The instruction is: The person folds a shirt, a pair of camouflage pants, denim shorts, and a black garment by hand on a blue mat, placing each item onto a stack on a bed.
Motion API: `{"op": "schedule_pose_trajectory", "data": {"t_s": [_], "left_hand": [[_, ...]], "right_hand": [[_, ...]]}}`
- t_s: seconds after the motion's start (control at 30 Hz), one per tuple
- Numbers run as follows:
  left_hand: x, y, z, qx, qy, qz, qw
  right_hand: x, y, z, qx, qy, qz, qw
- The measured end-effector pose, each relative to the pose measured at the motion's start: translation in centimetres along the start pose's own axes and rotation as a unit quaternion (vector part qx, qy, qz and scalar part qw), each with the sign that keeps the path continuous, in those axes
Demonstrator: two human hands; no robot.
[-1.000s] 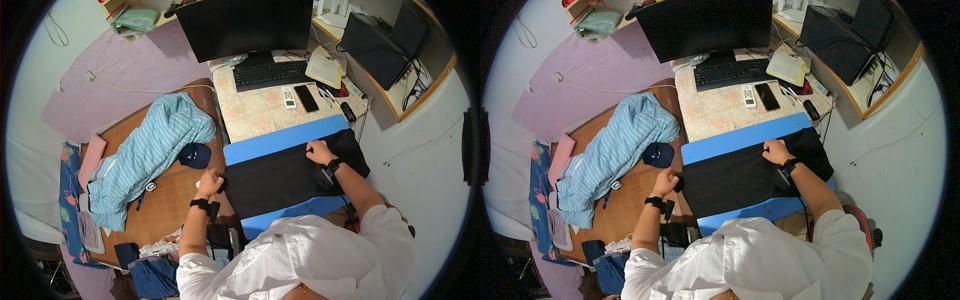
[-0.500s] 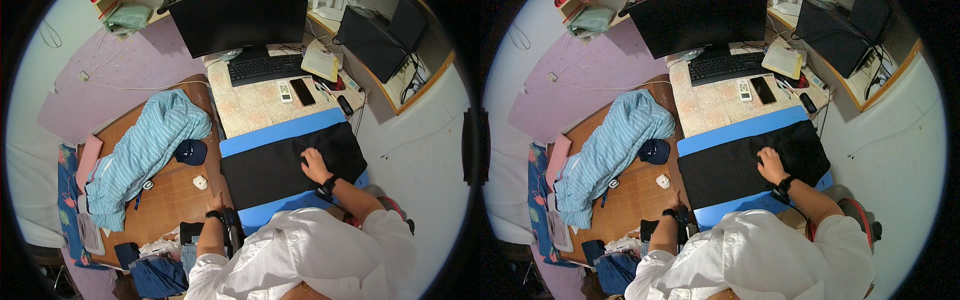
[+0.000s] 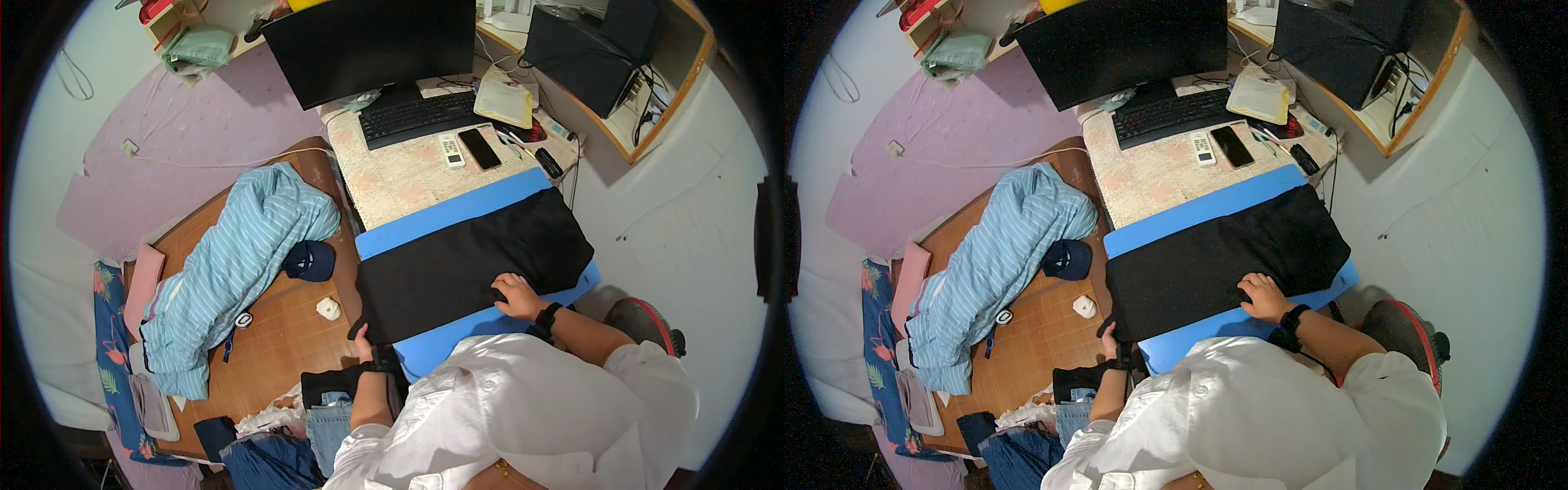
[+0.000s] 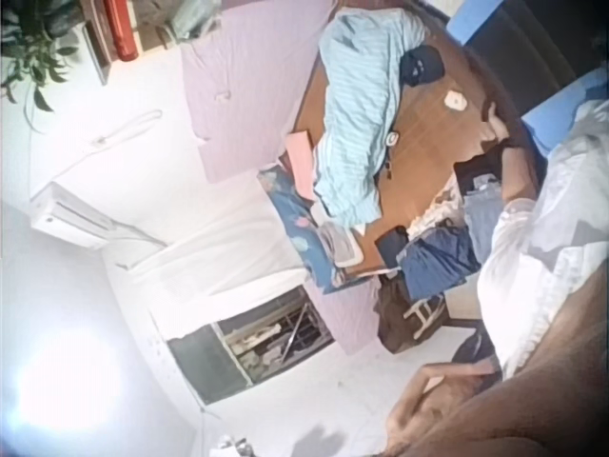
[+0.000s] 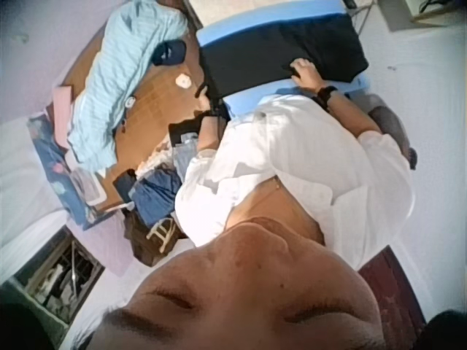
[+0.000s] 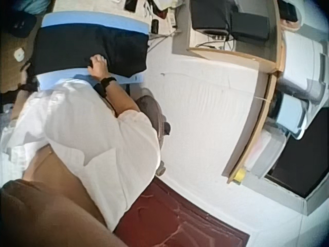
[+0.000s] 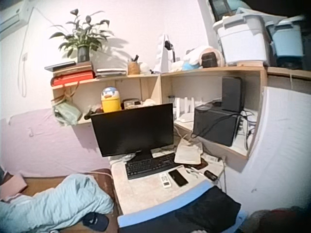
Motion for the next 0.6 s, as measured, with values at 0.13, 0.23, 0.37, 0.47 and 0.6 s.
{"op": "schedule_pose_trajectory", "data": {"t_s": [0.13,0.23,0.37,0.47,0.6], "left_hand": [[0.1,4.7,0.9,-0.022,-0.012,-0.022,0.999],[1.7,8.3,-0.9,-0.091,-0.021,-0.115,0.989],[9.4,13.5,-10.2,-0.287,-0.015,-0.380,0.879],[11.3,12.2,-16.2,-0.483,-0.027,-0.450,0.751],[15.5,5.7,-27.1,-0.568,-0.129,-0.580,0.569]], "right_hand": [[1.0,1.9,-0.7,-0.001,-0.005,-0.014,1.000],[1.1,2.6,-0.7,-0.025,-0.006,-0.031,0.999],[1.0,4.4,0.4,-0.103,0.063,-0.096,0.988],[1.0,5.1,2.9,-0.215,0.159,-0.106,0.958],[1.3,8.1,2.6,-0.415,0.204,-0.125,0.878]]}}
Point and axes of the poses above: each hand's wrist, its own x-axis away from the middle knuckle, its own z-axis out of the back of the hand, y = z × x, the point moved 8 cm from there along -x, towards the middle knuckle, and after that the axes turned 6 degrees about -x, right-handed, at the moved point
